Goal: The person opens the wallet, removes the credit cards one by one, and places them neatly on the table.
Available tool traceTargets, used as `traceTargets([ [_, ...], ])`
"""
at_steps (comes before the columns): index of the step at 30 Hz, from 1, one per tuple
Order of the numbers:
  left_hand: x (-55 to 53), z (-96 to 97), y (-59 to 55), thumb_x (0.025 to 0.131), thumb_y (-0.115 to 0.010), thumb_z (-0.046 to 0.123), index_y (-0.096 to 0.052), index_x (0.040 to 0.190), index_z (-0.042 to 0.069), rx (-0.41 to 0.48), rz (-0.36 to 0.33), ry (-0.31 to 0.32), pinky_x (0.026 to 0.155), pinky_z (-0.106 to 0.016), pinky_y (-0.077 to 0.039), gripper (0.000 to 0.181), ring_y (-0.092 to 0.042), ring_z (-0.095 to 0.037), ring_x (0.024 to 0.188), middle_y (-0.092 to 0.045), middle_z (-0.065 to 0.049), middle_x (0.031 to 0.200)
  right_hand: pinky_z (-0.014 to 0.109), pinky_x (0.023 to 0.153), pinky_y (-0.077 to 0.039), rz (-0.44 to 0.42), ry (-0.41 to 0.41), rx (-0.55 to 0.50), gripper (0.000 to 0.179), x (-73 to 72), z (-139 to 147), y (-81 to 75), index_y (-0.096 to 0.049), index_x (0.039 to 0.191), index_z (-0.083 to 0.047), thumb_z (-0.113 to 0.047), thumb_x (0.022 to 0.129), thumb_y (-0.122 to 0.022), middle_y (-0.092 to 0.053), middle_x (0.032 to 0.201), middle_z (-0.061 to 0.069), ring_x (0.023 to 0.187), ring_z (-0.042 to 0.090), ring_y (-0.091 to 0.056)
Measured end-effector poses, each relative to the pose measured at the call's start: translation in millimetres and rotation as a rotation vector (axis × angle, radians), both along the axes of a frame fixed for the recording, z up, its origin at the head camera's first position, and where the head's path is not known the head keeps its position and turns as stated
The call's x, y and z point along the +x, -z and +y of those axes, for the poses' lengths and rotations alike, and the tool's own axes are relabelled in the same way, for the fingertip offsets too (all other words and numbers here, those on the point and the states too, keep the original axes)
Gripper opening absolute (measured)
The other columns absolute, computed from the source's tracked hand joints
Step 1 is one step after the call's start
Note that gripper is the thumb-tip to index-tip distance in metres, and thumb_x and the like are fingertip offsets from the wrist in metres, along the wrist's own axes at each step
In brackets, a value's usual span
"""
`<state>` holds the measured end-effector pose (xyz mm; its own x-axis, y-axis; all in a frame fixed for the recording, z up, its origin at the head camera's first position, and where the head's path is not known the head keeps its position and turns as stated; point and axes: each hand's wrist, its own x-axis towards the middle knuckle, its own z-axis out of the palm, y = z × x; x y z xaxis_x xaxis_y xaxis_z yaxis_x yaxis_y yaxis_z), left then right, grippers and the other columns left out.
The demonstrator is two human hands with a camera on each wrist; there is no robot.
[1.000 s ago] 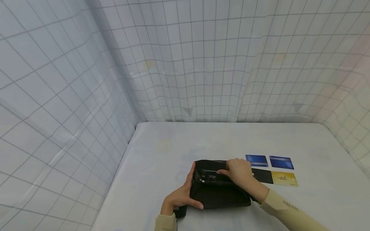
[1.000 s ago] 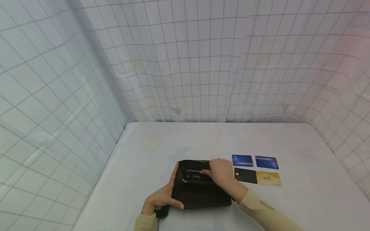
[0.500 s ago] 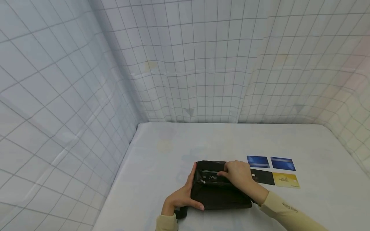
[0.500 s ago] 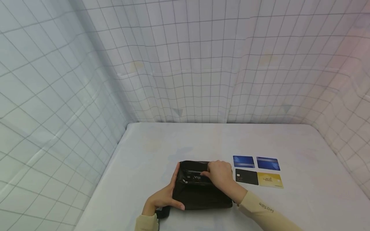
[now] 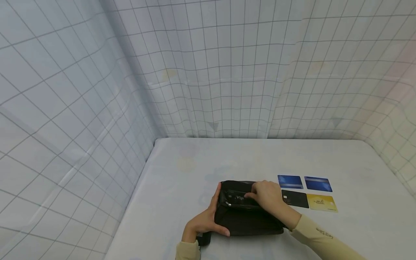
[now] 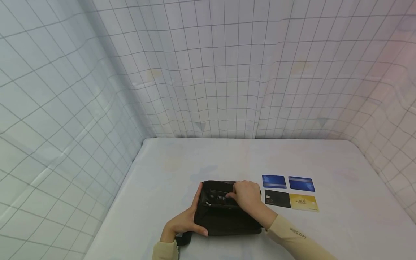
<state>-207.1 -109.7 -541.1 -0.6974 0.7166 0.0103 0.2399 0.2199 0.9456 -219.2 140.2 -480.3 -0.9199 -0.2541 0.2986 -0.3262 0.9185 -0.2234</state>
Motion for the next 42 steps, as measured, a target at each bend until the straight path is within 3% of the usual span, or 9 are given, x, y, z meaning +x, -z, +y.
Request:
traceTargets([
  [17,-2.0,0.3,1.8,0.067,-0.079,0.047,0.025,0.141,0.040,0.014,0.000,-0.008,0.105,-0.062,-0.016,0.128,0.013,-0.026,0.140,0.027,0.012,0.149,0.021,0.035,-0.020,0.014,-0.003,-0.029,0.033,2.0,0.6,-3.1,-0.060,0.050,-0.025,-0.043,0.073,-0.075,-0.042,0.041,-0.014,0.036,0.002,-0.032],
  [35,-2.0,-0.6,1.6,0.067,-0.080,0.046,0.025,0.141,0.041,0.029,-0.017,-0.014,0.106,-0.061,-0.017,0.128,0.010,-0.026,0.140,0.026,0.011,0.150,0.022,0.036,-0.024,0.004,0.021,-0.035,0.030,2.8,1.8,-2.7,-0.065,0.056,-0.024,-0.047,0.074,-0.073,-0.045,0.043,-0.014,0.038,0.002,-0.034],
  [42,-1.9,-0.4,0.5,0.068,-0.079,0.046,0.024,0.141,0.041,0.024,-0.023,-0.018,0.105,-0.062,-0.018,0.127,0.010,-0.028,0.141,0.026,0.012,0.150,0.022,0.036,-0.024,0.027,0.024,-0.094,0.026,2.6,4.0,-3.5,-0.065,0.064,-0.023,-0.044,0.077,-0.072,-0.046,0.046,-0.014,0.039,0.002,-0.034],
])
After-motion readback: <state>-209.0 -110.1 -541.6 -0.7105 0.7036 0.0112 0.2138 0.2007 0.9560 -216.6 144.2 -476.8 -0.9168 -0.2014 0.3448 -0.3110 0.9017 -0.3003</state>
